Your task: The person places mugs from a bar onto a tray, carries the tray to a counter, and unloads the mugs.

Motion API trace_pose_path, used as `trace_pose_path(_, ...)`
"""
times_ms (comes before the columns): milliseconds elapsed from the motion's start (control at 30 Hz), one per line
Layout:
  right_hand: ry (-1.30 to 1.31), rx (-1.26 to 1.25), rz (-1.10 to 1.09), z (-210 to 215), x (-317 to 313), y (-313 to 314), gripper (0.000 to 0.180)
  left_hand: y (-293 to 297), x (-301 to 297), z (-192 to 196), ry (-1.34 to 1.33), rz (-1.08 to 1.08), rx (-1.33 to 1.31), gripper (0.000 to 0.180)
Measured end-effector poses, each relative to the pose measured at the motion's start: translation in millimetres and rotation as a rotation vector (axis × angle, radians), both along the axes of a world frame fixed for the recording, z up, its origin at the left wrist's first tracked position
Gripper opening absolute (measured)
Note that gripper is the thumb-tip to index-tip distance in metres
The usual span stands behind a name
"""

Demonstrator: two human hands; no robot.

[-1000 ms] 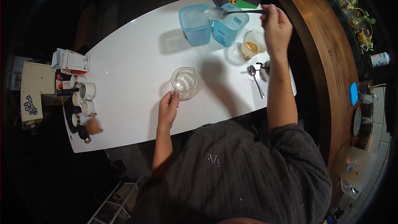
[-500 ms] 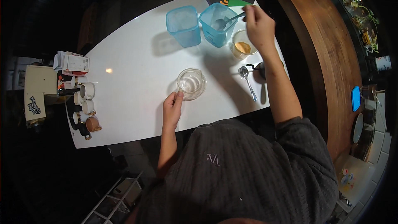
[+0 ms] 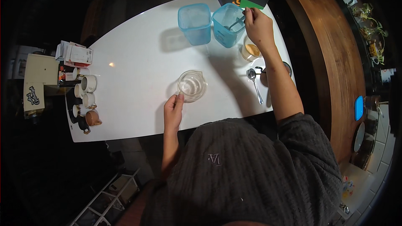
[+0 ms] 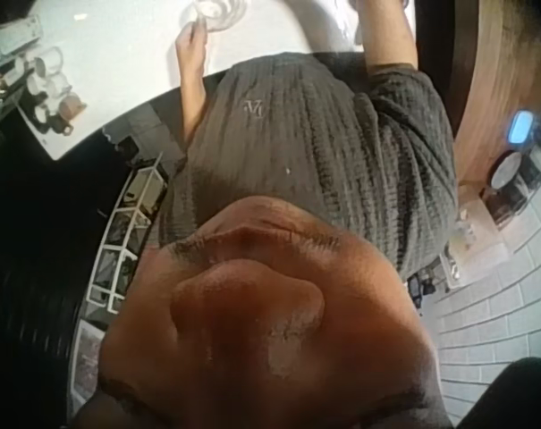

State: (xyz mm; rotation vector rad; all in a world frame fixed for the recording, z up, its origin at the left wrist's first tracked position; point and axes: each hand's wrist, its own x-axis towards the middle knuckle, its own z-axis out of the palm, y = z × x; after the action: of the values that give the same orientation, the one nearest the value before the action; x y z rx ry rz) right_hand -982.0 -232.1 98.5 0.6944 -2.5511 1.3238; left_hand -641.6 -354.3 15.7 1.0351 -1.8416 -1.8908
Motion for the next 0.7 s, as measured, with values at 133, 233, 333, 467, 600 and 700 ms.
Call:
trace_pose_path(133, -0.023, -0.005, -0.020, 0, 4, 0, 0.029, -8, 0, 5, -0.024, -0.032, 0.005, 0.036)
trace_pose_path(233, -0.049, -0.087, -0.033, 3, 7, 4, 0.030, -14, 2, 6, -0.013, -0.040, 0.018, 0.035)
trace_pose_path(333, -0.060, -0.144, -0.146, 11, 6, 17, 0.032, -18, 1, 9, 0.010, -0.041, 0.037, 0.034)
trace_pose_path(467, -0.107, -0.247, -0.209, 24, 7, 33, 0.033, -21, 1, 10, 0.043, -0.042, 0.070, 0.033)
trace_pose_path(600, -0.079, -0.341, -0.223, 35, 8, 46, 0.033, -25, -8, 15, 0.046, -0.061, 0.077, 0.035)
trace_pose_path(700, -0.047, -0.412, -0.214, 44, 14, 56, 0.033, -26, -21, 20, -0.008, -0.080, 0.092, 0.038)
